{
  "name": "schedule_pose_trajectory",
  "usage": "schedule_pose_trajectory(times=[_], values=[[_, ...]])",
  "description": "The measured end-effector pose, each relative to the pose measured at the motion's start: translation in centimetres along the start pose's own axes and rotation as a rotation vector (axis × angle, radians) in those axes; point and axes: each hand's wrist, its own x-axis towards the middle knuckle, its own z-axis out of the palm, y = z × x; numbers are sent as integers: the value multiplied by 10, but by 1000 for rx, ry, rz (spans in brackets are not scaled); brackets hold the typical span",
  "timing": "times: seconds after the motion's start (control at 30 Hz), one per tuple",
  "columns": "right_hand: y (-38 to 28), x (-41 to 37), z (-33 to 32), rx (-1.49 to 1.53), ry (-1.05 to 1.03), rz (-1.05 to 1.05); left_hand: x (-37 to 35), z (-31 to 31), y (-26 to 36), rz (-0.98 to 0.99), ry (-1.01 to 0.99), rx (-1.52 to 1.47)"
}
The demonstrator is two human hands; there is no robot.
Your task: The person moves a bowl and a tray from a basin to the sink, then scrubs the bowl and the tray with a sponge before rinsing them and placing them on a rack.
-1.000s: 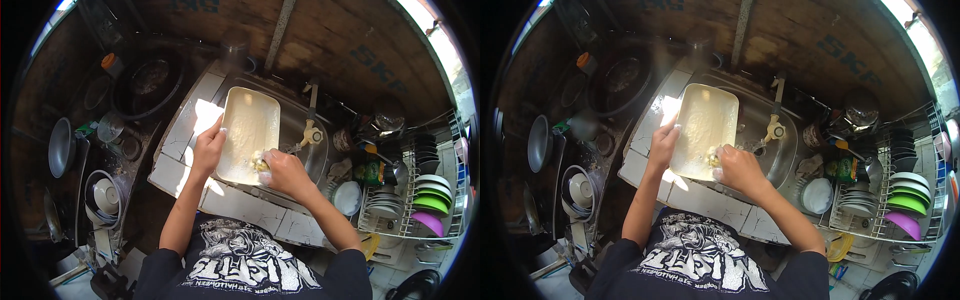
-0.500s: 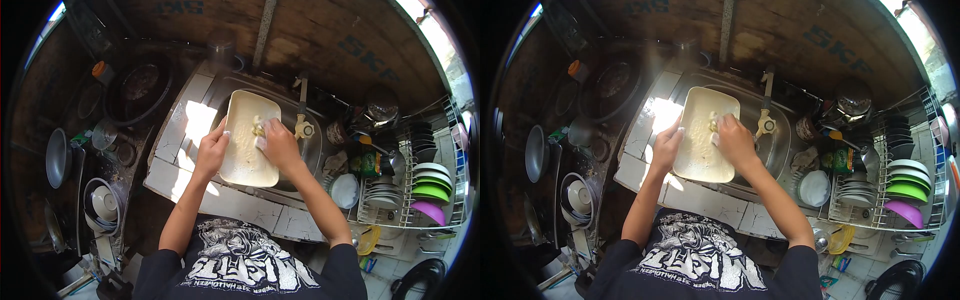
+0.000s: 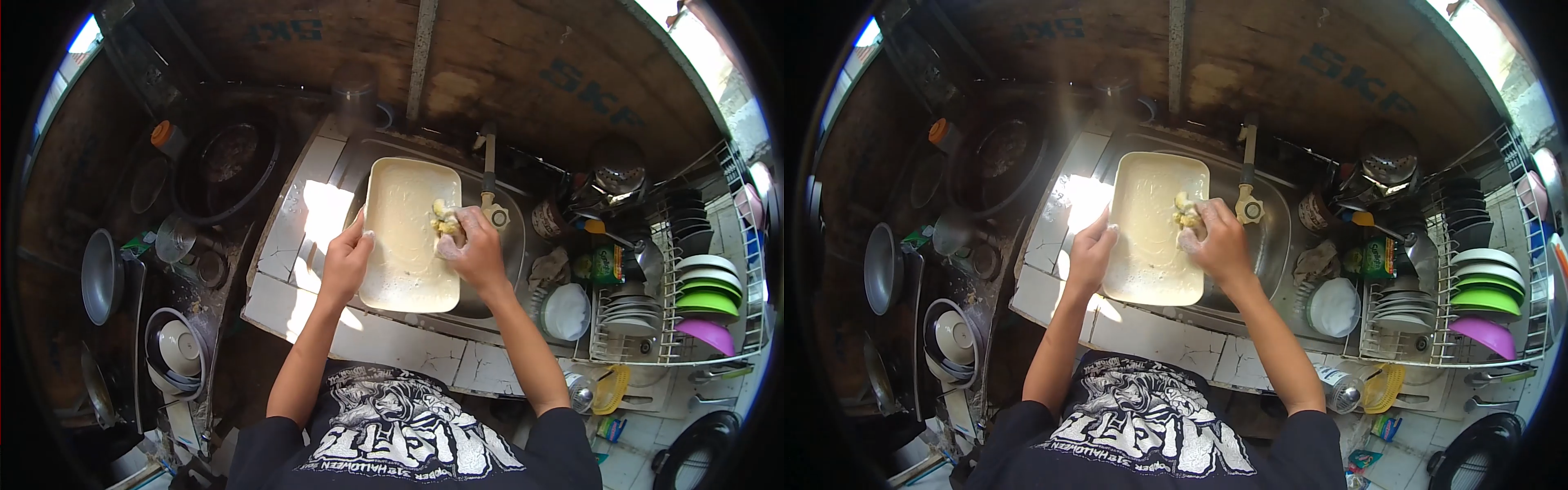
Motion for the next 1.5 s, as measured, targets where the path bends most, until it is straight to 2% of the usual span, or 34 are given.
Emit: schedule_pose_trajectory(times=[0.03, 0.13, 0.17, 0.2, 0.27, 0.37, 0.4, 0.5, 0.6, 0.67, 0.7, 0.8, 0.83, 0.87, 0.9, 0.93, 0.97, 1.0, 1.07, 1.1, 1.2, 1.23, 1.27, 1.33, 1.37, 1.43, 1.47, 1.5], values=[[6, -1, 3, 58, 156, 89, 0, 2, 2, -1, -5, 4], [43, -8, 23, 954, 445, 502, 4, 2, 5, 21, -13, 63], [41, -10, 15, 1122, 370, 706, 5, 1, 4, 33, -29, 62], [38, -11, 17, 1208, 374, 781, 7, 1, 3, 21, -48, 39], [39, -17, 23, 1463, 216, 873, 10, 2, -1, -9, -80, -11], [23, -14, 21, 1573, 138, 964, 17, -1, -9, 20, -134, 62], [25, -12, 22, 1481, 148, 960, 20, -2, -10, 44, -154, 112], [24, -8, 24, 1287, 178, 944, 19, 0, 6, 4, -123, 850], [36, -10, 35, 1220, 228, 843, -11, 23, 35, 310, -232, 904], [45, -8, 36, 1240, 217, 846, -34, 36, 53, 565, -528, 1189], [53, -7, 35, 1216, 191, 871, -41, 42, 50, 621, -545, 1190], [41, -6, 32, 1227, 202, 868, -22, 43, 18, 681, -666, 1078], [35, -4, 29, 1207, 227, 824, -19, 44, 21, 608, -591, 707], [31, 0, 29, 1189, 248, 775, -16, 42, 38, 23, -587, 690], [34, -2, 39, 956, 175, 694, -13, 40, 38, 22, -516, 491], [6, -3, 33, 522, 213, 585, -9, 37, 35, 15, -445, 293], [-19, -7, 37, 514, 297, 494, -4, 34, 24, -60, -430, 50], [-35, -8, 42, 507, 379, 401, 0, 33, 21, -55, -432, -5], [-38, 4, 46, 216, 514, 63, 7, 30, 21, -44, -441, -111], [-37, 11, 47, 66, 570, -102, 4, 25, 25, -111, -474, -253], [-8, 41, 31, 504, 276, 415, -13, 24, 47, -161, -468, -204], [1, 39, 42, 334, 321, 219, -13, 24, 50, -181, -464, -212], [-12, 35, 48, 443, 317, 86, -8, 23, 47, -166, -468, -221], [-40, 25, 48, 225, 394, -264, -3, 23, 27, -146, -474, -250], [-37, 27, 47, 224, 358, -287, -3, 25, 21, -105, -418, -230], [-27, 32, 43, 226, 281, -316, -4, 23, 22, -169, -422, -345], [-14, 37, 47, 255, 281, -35, -7, 23, 29, -203, -422, -403], [2, 41, 40, 285, 289, 83, -11, 24, 45, -166, -388, -468]])
